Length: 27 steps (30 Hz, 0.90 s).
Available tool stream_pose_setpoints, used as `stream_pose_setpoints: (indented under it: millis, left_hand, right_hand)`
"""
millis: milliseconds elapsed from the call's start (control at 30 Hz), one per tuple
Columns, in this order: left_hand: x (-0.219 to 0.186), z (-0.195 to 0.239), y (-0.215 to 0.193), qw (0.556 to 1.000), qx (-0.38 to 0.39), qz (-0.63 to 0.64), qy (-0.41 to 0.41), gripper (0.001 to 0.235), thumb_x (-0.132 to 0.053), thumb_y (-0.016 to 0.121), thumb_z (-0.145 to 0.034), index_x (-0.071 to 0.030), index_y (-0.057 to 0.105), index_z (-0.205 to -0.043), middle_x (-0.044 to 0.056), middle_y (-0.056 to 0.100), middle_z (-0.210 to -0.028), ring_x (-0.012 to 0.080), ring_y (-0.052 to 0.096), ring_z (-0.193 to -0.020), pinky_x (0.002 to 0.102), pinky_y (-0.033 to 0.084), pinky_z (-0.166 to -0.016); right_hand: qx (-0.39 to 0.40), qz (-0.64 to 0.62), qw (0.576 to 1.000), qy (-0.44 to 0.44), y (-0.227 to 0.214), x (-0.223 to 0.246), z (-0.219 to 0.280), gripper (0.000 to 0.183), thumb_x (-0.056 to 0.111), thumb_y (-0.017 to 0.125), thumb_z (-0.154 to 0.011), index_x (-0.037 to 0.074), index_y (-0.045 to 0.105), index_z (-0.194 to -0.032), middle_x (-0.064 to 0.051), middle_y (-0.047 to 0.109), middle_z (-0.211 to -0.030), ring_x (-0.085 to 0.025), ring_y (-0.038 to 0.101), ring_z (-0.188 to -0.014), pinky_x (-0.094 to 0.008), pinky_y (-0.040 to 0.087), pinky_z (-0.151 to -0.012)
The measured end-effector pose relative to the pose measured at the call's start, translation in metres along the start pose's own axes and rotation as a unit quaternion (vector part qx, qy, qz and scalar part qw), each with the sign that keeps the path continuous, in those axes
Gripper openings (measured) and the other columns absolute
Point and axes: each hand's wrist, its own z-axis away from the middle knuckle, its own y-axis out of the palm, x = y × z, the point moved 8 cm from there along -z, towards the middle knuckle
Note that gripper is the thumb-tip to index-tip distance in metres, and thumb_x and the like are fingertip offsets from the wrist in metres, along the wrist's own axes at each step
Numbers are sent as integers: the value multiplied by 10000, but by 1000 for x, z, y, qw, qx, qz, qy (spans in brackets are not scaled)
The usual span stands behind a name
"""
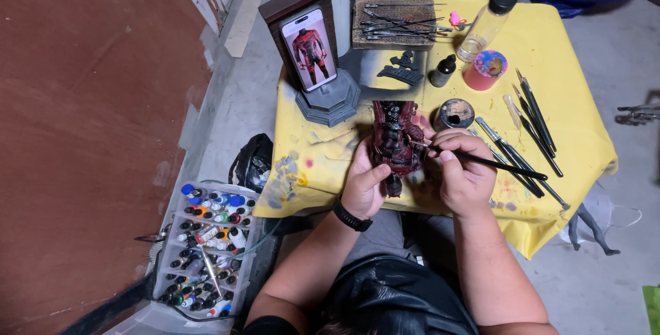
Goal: A person uses a fine brush to paint details onto a red action figure at a dedicated workspace.
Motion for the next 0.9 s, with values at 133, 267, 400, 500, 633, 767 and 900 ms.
stream_pose_setpoints:
  millis: [133,267,400,500,633,767,900]
  left_hand:
    - [-3,0,4,1000,-2,4,2,645,23,731,-825,-77,449,-1397,111,614,-1210,229,614,-1101,374,554,-907]
    - [-3,-1,5,1000,-3,6,5,661,23,734,-826,-73,443,-1411,122,607,-1235,238,605,-1129,390,540,-949]
    - [-3,1,7,1000,-11,5,2,657,19,731,-828,-73,450,-1415,123,609,-1250,248,600,-1164,408,515,-1002]
    - [-1,2,4,1000,-10,10,1,654,26,731,-825,-76,458,-1411,124,610,-1259,251,598,-1169,415,510,-1015]
    - [-1,2,4,1000,-13,14,-4,655,23,735,-821,-75,460,-1408,132,615,-1262,255,601,-1166,425,508,-1020]
    - [1,2,0,1000,-12,9,-6,650,7,742,-820,-84,470,-1403,118,619,-1266,244,598,-1176,427,495,-1040]
    - [0,3,4,1000,-7,8,-7,640,5,733,-828,-82,469,-1405,117,619,-1268,246,596,-1183,431,489,-1050]
  right_hand:
    - [2,0,1000,1,-2,-1,1,69,-41,581,-1003,-100,560,-972,-221,607,-747,-339,600,-782,-564,570,-873]
    - [-6,-7,1000,7,-6,-5,5,76,-33,579,-997,-99,551,-971,-224,607,-737,-338,596,-774,-575,570,-874]
    - [-33,-17,999,7,-5,-6,6,93,-9,584,-993,-90,546,-970,-220,591,-713,-322,576,-751,-570,578,-878]
    - [-40,-18,999,6,-6,-8,6,95,1,594,-989,-76,544,-963,-206,589,-705,-312,582,-743,-549,580,-860]
    - [-44,-23,999,13,-6,-6,5,99,1,598,-981,-77,541,-959,-210,585,-700,-307,572,-737,-558,583,-860]
    - [-52,-30,998,17,-5,-6,4,95,1,595,-970,-72,536,-958,-210,573,-691,-306,568,-734,-562,587,-858]
    - [-60,-37,997,21,-6,-7,5,88,-9,590,-951,-74,531,-956,-213,566,-685,-313,561,-732,-560,583,-863]
